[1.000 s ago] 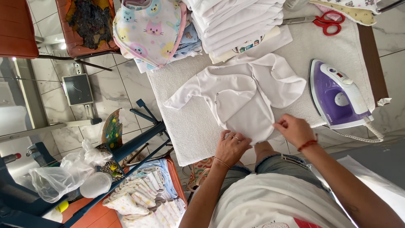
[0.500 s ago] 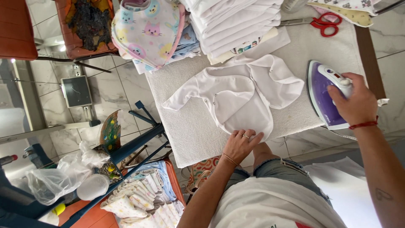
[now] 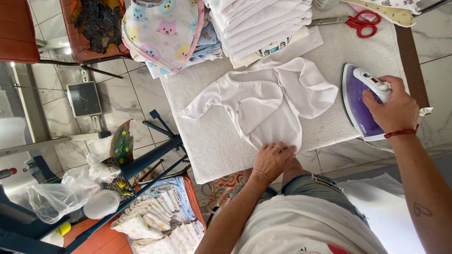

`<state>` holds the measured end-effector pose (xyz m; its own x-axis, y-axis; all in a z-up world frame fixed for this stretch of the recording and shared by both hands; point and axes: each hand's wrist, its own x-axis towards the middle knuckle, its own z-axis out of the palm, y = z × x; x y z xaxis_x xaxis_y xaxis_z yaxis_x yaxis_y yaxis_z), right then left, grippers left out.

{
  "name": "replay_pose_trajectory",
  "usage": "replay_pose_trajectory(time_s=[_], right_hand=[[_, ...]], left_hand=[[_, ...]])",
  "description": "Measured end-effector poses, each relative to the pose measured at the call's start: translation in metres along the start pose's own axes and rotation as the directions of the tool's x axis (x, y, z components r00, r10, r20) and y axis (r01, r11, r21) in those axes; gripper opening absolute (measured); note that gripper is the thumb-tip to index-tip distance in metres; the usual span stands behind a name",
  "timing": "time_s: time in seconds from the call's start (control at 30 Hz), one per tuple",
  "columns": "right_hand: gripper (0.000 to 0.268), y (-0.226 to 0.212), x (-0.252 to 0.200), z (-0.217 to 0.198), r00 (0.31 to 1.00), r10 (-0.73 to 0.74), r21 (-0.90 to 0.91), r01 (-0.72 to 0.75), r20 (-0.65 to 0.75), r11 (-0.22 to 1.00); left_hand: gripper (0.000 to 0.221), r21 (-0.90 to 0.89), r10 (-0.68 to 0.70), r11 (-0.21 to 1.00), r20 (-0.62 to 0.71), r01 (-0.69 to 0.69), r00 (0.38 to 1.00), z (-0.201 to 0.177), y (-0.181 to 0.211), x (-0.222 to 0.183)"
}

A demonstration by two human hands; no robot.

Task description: Ironing and folding baby clothes on a work table

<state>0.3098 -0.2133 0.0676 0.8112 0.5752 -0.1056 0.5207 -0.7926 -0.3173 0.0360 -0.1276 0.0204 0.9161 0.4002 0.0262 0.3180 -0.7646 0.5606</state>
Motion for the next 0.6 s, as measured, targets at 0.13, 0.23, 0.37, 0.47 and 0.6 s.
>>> replay_pose_trajectory(time_s=[0.13, 0.23, 0.37, 0.47, 0.6], right_hand=[[0.038, 0.0, 0.005, -0.005, 1.0, -0.014, 0.104, 0.013, 0.011, 0.994], [0.047, -0.026, -0.008, -0.035, 0.969, 0.122, 0.19, -0.164, 0.214, 0.968], [0.053, -0.057, -0.033, -0.043, 0.909, -0.248, -0.157, 0.313, 0.336, 0.937], [0.044, -0.085, -0.055, -0.023, 0.704, -0.651, -0.054, 0.69, 0.285, 0.722], [0.042, -0.129, -0.065, 0.012, 0.661, -0.616, 0.072, 0.654, 0.427, 0.753]], left_hand=[[0.033, -0.067, 0.09, 0.994, 0.067, -0.086, 0.994, -0.003, -0.003, -0.011], [0.026, -0.211, -0.014, 0.977, 0.024, 0.019, 1.0, -0.028, -0.009, -0.018], [0.009, -0.325, -0.543, 0.832, -0.319, 0.449, 0.776, -0.043, -0.039, -0.029], [0.025, -0.409, -0.753, 0.649, -0.231, 0.641, 0.616, -0.041, -0.054, -0.027], [0.045, -0.331, -0.829, 0.526, 0.007, 0.784, 0.559, -0.037, -0.061, -0.016]])
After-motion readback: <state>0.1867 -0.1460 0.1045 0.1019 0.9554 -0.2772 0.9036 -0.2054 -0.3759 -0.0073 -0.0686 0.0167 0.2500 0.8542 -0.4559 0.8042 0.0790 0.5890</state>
